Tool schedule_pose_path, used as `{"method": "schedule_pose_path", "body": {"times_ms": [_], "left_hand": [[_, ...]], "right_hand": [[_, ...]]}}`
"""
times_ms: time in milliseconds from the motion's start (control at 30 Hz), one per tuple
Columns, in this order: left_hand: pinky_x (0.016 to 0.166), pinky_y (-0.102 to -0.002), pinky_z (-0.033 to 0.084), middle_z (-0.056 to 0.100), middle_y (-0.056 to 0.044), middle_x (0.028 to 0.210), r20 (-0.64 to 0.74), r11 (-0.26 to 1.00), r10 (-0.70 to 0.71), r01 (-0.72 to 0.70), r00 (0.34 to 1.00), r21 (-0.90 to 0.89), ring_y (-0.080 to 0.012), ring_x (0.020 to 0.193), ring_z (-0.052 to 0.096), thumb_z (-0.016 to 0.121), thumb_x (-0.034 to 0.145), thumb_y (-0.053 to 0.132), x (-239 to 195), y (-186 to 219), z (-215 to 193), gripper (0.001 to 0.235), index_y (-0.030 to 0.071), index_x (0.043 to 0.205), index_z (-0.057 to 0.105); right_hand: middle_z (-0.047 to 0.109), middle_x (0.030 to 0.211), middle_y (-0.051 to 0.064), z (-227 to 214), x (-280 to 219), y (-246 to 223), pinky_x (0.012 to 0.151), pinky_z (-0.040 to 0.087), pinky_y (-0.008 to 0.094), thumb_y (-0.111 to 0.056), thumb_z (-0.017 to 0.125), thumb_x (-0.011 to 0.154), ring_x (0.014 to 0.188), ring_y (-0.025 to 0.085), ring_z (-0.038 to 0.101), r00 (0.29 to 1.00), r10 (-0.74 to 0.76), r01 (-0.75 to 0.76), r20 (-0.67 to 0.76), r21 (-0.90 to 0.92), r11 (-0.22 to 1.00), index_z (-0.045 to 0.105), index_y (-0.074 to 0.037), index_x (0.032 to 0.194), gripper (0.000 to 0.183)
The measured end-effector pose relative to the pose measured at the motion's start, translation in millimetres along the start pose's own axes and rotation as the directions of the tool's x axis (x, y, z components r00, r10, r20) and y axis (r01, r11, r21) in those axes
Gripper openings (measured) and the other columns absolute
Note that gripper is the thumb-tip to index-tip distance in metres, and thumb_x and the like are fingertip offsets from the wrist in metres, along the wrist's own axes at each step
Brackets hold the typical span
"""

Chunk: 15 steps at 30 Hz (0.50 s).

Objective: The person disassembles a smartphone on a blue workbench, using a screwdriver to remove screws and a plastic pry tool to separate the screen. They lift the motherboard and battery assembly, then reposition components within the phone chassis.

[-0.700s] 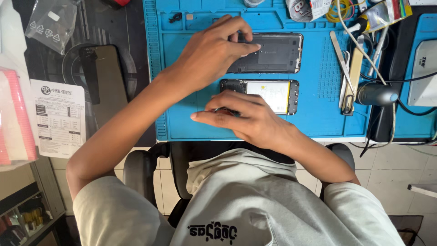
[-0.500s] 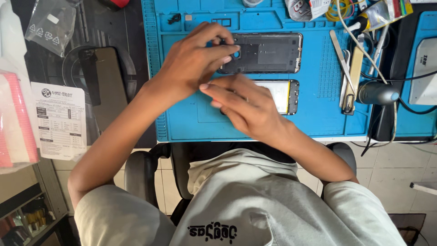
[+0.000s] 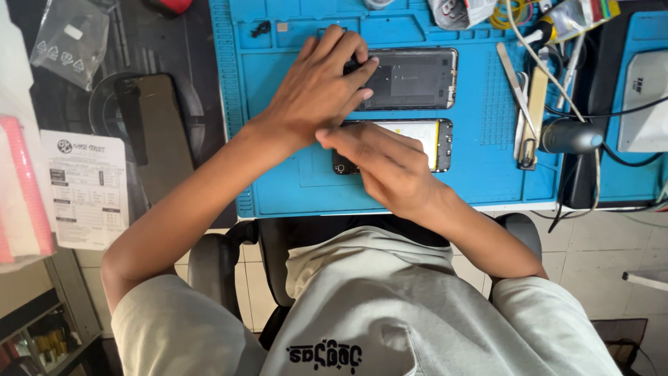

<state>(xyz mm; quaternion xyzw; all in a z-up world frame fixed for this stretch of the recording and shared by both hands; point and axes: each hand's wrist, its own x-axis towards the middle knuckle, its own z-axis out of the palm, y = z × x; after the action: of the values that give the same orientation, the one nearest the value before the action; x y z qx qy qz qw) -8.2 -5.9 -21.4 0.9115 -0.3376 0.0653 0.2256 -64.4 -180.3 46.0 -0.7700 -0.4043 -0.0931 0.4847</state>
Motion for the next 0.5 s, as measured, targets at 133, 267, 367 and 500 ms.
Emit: {"method": "schedule_pose_path", "body": {"times_ms": [133,267,367,500], "left_hand": [[0.094,-0.040,0.039,0.051,-0.004,0.113,0.020,0.998,0.029,-0.028,0.999,-0.051,-0.0231,0.112,0.046,0.077,0.095,0.020,-0.2,2.1,-0.3,0.034,0.011,0.128,0.076],[0.093,-0.042,0.039,0.049,-0.005,0.108,0.056,0.997,0.034,-0.030,0.998,-0.064,-0.0245,0.109,0.046,0.076,0.085,0.020,0.0,6.1,-2.5,0.047,0.016,0.132,0.075],[0.092,-0.042,0.038,0.049,-0.005,0.110,0.029,0.998,0.048,-0.047,0.998,-0.036,-0.0239,0.109,0.045,0.074,0.092,0.016,0.3,3.8,-7.5,0.048,0.014,0.140,0.070],[0.094,-0.043,0.039,0.049,-0.008,0.114,-0.019,1.000,-0.004,0.004,1.000,-0.012,-0.0266,0.110,0.046,0.075,0.100,0.016,-13.6,-4.1,-27.0,0.046,0.008,0.144,0.064]], "right_hand": [[0.067,0.107,0.017,1.3,0.0,0.7,0.075,0.059,0.038,0.008,0.075,0.090,0.089,0.030,0.069,1.000,-0.015,0.015,-0.020,-0.021,1.000,0.062,0.003,0.126,0.039],[0.064,0.101,0.014,11.6,-2.8,1.6,0.068,0.057,0.037,-0.008,0.088,0.086,0.084,0.027,0.066,0.986,-0.159,0.155,-0.057,-0.063,0.986,0.071,-0.005,0.119,0.037],[0.061,0.100,0.012,14.3,-7.4,1.8,0.075,0.061,0.035,0.001,0.081,0.087,0.089,0.025,0.067,0.989,-0.128,0.123,-0.076,-0.078,0.989,0.072,-0.006,0.123,0.038],[0.068,0.106,0.012,5.8,-6.1,2.0,0.082,0.063,0.033,0.017,0.070,0.092,0.096,0.022,0.071,0.999,0.014,-0.015,0.030,0.032,0.999,0.069,0.002,0.130,0.041]]}}
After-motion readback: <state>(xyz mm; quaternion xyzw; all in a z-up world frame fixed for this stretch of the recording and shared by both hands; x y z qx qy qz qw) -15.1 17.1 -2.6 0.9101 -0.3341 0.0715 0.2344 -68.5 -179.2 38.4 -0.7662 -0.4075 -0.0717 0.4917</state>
